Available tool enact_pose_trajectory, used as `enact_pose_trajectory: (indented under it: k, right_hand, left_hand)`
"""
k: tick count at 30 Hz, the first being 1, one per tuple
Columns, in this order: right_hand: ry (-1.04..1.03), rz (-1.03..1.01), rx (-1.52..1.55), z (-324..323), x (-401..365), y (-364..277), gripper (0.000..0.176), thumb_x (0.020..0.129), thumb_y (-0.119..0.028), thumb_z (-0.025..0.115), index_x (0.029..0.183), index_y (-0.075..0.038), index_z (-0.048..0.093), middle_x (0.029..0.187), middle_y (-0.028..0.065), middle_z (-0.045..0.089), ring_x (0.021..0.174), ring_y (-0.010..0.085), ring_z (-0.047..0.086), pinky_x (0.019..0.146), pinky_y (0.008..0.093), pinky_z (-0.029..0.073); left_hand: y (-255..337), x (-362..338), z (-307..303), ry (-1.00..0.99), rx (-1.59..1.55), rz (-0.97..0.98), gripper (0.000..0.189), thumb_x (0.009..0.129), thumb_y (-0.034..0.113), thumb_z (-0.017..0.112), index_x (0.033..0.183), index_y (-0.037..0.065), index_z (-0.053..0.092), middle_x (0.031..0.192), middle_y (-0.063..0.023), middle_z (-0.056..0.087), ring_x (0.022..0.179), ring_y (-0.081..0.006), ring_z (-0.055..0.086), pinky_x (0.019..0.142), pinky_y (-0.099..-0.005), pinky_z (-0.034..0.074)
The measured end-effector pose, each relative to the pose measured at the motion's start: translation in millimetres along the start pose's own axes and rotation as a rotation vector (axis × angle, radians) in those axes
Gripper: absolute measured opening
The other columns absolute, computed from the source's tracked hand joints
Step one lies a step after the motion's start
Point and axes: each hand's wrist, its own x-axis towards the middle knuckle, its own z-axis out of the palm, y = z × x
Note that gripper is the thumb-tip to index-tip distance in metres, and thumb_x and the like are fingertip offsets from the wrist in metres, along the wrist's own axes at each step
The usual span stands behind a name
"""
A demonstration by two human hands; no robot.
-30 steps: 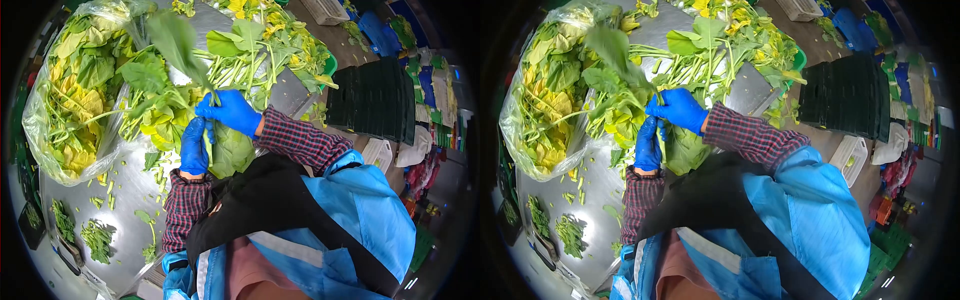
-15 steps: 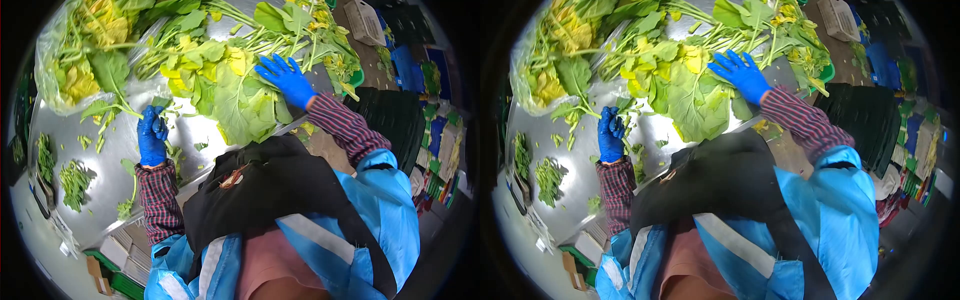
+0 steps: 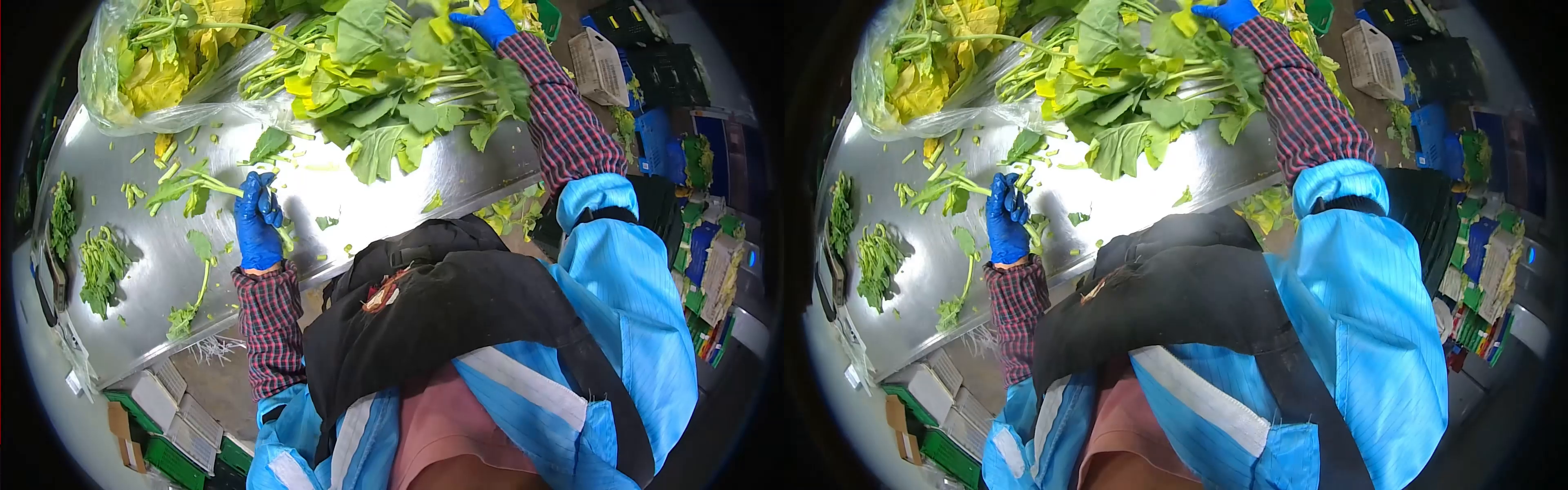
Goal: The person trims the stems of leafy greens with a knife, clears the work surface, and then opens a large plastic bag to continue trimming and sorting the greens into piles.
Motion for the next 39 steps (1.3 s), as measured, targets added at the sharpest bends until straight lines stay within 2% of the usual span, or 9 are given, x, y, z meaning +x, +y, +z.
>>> enact_pose_trajectory:
  k: [3,5,9,14,27,32,36,38,39]
  right_hand:
    - [0.546,-0.139,-0.168,-5,-32,-26,0.038,0.081,-0.035,0.063,0.105,-0.006,0.061,0.089,0.0090,0.064,0.077,0.0230,0.062,0.071,0.0332,0.048]
    - [0.178,-0.243,0.215,4,-74,-9,0.034,0.081,-0.036,0.060,0.103,-0.009,0.061,0.092,0.0132,0.064,0.079,0.0289,0.063,0.071,0.0381,0.049]
    - [-0.559,-0.416,-0.576,38,-160,30,0.025,0.080,-0.036,0.052,0.085,-0.016,0.065,0.078,0.0099,0.063,0.075,0.0315,0.061,0.066,0.0427,0.049]
    - [-0.342,-0.153,-0.378,65,-177,61,0.043,0.077,-0.022,0.059,0.119,-0.015,0.052,0.107,0.0122,0.059,0.092,0.0305,0.059,0.079,0.0396,0.047]
    - [-0.219,-0.364,-0.243,114,-153,11,0.047,0.074,-0.027,0.065,0.118,-0.015,0.051,0.101,0.0113,0.059,0.088,0.0274,0.059,0.072,0.0370,0.049]
    - [-0.435,-0.183,-0.264,187,-175,-2,0.034,0.078,-0.033,0.060,0.107,-0.015,0.059,0.090,0.0066,0.059,0.079,0.0268,0.060,0.069,0.0393,0.049]
    - [-0.514,-0.696,0.025,167,-219,-32,0.033,0.080,-0.039,0.060,0.103,-0.015,0.060,0.097,0.0047,0.059,0.082,0.0253,0.061,0.070,0.0376,0.049]
    - [-0.302,-0.166,0.640,139,-220,-17,0.029,0.080,-0.030,0.060,0.104,-0.012,0.062,0.086,0.0064,0.062,0.080,0.0260,0.060,0.068,0.0361,0.048]
    - [-0.124,-0.236,-0.012,115,-195,-1,0.016,0.080,-0.021,0.060,0.091,-0.011,0.065,0.072,0.0066,0.061,0.071,0.0202,0.061,0.063,0.0320,0.047]
  left_hand:
    - [-3,-1,13,0.010,0.039,-0.001,0.027,0.085,0.023,0.059,0.098,-0.001,0.060,0.058,0.0053,0.044,0.044,-0.0036,0.034,0.040,-0.0177,0.028]
    - [-12,0,20,0.018,0.207,0.028,0.027,0.084,0.020,0.059,0.101,-0.001,0.059,0.062,0.0046,0.048,0.044,-0.0033,0.034,0.041,-0.0172,0.028]
    - [-59,7,36,-0.112,0.424,-0.021,0.065,0.072,0.001,0.067,0.131,0.001,0.039,0.091,-0.0050,0.060,0.080,-0.0097,0.056,0.071,-0.0214,0.048]
    - [-97,46,84,-0.131,0.397,-0.031,0.054,0.074,0.006,0.067,0.123,-0.005,0.046,0.104,-0.0096,0.061,0.086,-0.0157,0.057,0.080,-0.0278,0.046]
    - [-9,259,160,-0.291,1.001,0.300,0.018,0.078,0.022,0.067,0.080,0.005,0.064,0.051,-0.0046,0.050,0.038,-0.0138,0.045,0.038,-0.0289,0.035]
    - [15,167,163,-0.318,0.721,-0.065,0.019,0.074,0.021,0.068,0.090,0.010,0.065,0.062,0.0044,0.054,0.041,-0.0054,0.035,0.039,-0.0217,0.025]
    - [22,130,128,-0.299,0.722,-0.151,0.030,0.074,0.020,0.068,0.097,0.004,0.059,0.062,0.0043,0.050,0.042,-0.0050,0.036,0.039,-0.0200,0.027]
    - [22,115,111,-0.224,0.744,-0.162,0.026,0.075,0.019,0.068,0.094,0.004,0.058,0.057,0.0053,0.042,0.040,-0.0055,0.034,0.037,-0.0197,0.026]
    - [20,114,96,-0.220,0.738,-0.156,0.027,0.076,0.018,0.067,0.097,0.003,0.059,0.057,0.0050,0.043,0.040,-0.0049,0.034,0.037,-0.0194,0.025]
